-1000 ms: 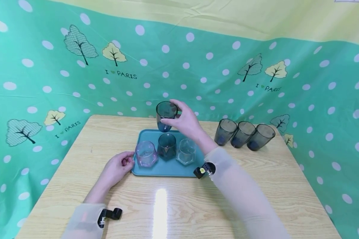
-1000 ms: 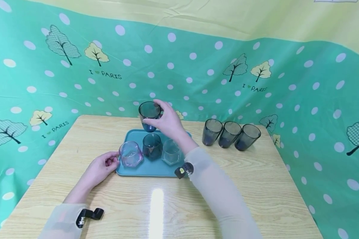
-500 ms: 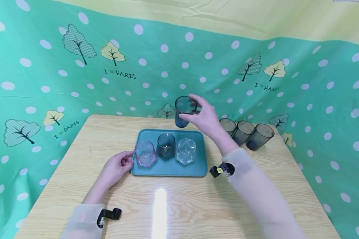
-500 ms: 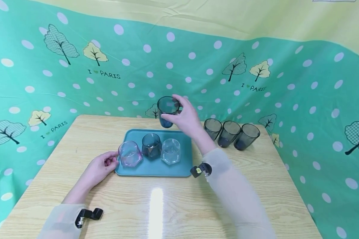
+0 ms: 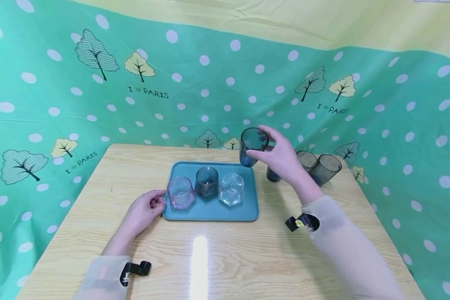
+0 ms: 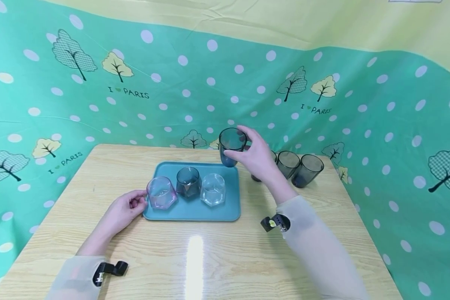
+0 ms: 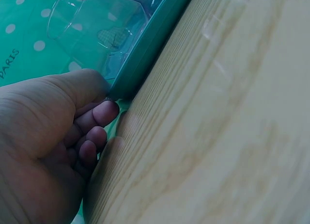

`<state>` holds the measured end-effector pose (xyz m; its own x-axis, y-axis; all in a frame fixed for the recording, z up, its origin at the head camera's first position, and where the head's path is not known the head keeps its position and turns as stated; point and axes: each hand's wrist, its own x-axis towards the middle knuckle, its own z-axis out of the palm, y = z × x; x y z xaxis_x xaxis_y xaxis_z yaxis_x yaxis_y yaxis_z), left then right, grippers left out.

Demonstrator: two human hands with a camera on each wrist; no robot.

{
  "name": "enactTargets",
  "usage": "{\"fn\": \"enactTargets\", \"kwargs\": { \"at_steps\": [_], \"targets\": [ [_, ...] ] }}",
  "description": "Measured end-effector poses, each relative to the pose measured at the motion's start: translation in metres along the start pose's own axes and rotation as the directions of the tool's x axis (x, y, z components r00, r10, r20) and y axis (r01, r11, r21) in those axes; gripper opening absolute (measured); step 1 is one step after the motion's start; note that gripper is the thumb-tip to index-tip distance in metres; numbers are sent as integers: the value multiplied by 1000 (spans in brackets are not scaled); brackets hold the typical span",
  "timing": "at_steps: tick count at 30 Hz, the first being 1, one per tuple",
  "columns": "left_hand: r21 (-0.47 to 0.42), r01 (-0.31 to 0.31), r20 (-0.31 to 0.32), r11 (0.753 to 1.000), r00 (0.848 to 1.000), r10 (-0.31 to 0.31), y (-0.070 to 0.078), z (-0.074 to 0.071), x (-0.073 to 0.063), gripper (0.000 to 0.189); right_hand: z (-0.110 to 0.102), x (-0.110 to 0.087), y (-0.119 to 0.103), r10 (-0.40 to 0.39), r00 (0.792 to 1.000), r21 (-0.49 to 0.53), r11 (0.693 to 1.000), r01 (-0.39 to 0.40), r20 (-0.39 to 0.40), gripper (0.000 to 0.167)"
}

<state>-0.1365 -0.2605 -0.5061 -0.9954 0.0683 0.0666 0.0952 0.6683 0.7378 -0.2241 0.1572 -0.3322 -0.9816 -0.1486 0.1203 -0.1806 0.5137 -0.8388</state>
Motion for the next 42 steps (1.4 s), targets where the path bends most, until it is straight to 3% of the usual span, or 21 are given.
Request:
{"fn": "enactTargets", "kwargs": {
  "at_steps": [11, 18, 23, 37, 42],
  "targets": [
    [9, 1, -1, 1000, 1000, -1, -1, -1, 1, 41, -30, -29, 18, 56, 998, 7, 998, -56, -3, 92],
    [13, 0, -1, 1000, 1000, 0, 1, -1, 1, 41, -50, -49, 29, 94, 996, -65, 994, -93, 6, 97],
    [8, 1, 4, 1000, 1000, -1, 1, -1, 1, 42, -62, -61, 38, 123, 992, -63, 991, -122, 18, 99],
    [20, -2, -2, 1000, 1000, 2, 1, -2, -1, 40, -99, -90, 66, 186, 982, -150, 971, -188, -26, 99],
    [23, -1, -1, 1000, 1000, 1, 2, -2, -1, 40, -111, -98, 77, 211, 977, -98, 972, -213, -31, 100]
  ]
}}
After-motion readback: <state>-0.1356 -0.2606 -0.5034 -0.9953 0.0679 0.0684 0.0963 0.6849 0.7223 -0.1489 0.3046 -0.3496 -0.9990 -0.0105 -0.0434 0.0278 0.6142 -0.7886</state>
